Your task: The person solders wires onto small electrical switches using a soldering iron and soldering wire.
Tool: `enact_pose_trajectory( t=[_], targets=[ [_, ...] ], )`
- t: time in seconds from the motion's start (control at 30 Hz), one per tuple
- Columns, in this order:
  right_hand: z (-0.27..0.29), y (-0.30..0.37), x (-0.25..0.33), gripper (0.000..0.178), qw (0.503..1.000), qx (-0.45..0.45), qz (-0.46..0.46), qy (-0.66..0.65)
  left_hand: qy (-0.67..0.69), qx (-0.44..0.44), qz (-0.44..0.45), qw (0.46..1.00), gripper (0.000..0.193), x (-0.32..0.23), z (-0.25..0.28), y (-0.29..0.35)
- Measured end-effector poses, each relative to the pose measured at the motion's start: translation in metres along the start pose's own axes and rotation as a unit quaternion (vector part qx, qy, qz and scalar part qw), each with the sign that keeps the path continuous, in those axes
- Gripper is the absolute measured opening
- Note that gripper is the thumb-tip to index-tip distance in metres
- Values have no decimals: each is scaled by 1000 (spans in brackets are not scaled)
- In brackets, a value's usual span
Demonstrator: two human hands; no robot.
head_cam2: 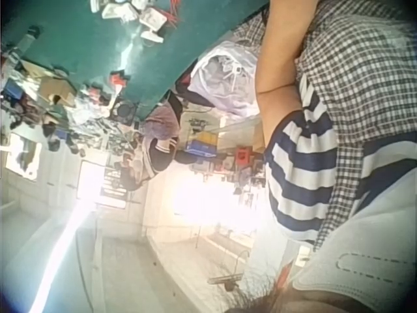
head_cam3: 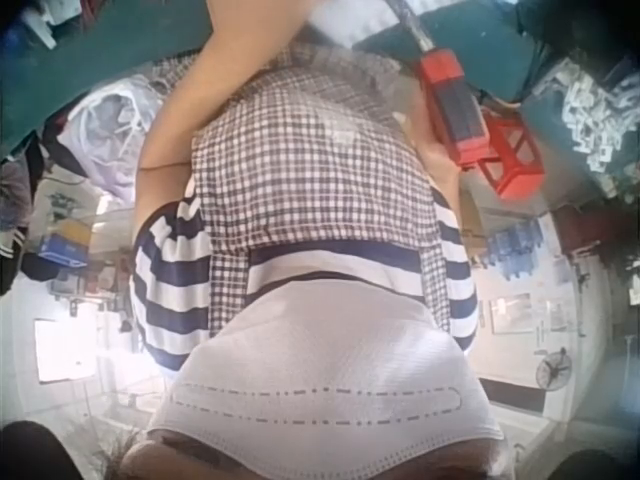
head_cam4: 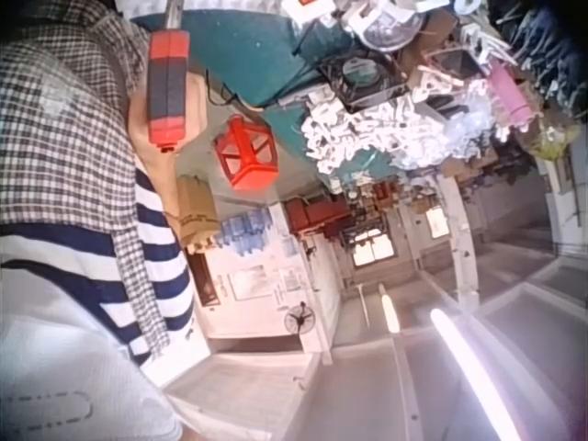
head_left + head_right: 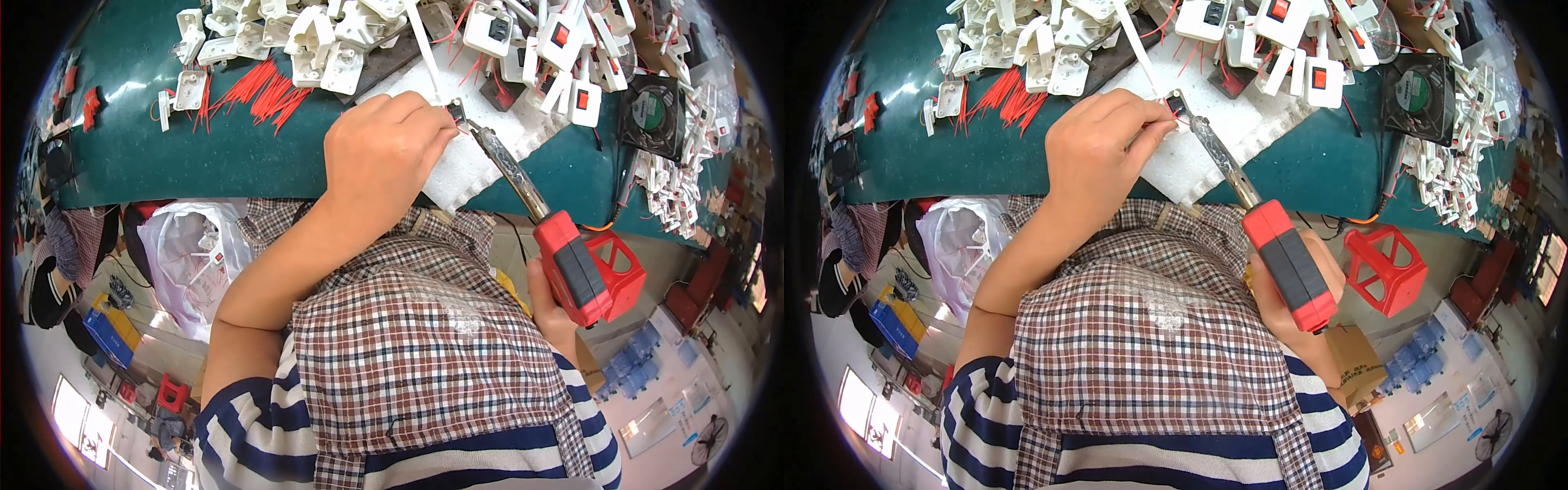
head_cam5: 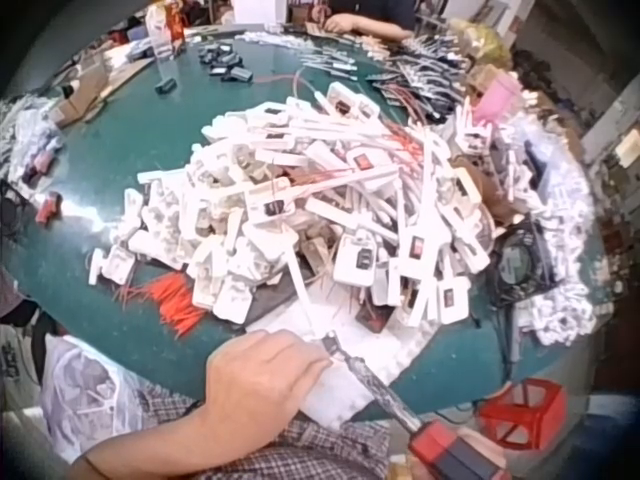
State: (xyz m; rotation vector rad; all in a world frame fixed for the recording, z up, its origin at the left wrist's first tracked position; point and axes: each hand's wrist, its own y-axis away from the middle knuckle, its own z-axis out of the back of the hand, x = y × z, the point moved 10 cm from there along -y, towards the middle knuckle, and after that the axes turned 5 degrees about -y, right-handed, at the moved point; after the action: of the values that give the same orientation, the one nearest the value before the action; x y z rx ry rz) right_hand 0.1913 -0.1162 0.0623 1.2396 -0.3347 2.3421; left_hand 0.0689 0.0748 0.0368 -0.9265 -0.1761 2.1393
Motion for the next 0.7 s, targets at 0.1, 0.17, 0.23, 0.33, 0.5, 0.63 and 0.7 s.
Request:
enact_pose_trajectory(
  t=[0.1,0.17,0.23,0.33,0.5,0.63,0.7],
  targets=[
    [-1,-4,0,16,1000,2,0,1,0,3,4,1000,11,1,-2,0],
    [-3,-4,2,16,1000,10,6,4,4,-2,-1,1000,11,1,0,0],
    [-2,-4,1,16,1000,5,6,2,3,1,1,1000,11,1,0,0],
    [-4,-7,4,15,1000,19,22,2,2,2,1,1000,10,2,-1,0],
    [-4,-6,3,15,1000,14,12,-1,0,1,0,1000,10,1,1,-1],
    [5,5,-11,14,999,4,-53,1,4,33,0,999,9,-1,0,-3],
    [7,10,-18,14,997,10,-75,-1,0,37,2,999,10,0,-1,-3]
  ],
)
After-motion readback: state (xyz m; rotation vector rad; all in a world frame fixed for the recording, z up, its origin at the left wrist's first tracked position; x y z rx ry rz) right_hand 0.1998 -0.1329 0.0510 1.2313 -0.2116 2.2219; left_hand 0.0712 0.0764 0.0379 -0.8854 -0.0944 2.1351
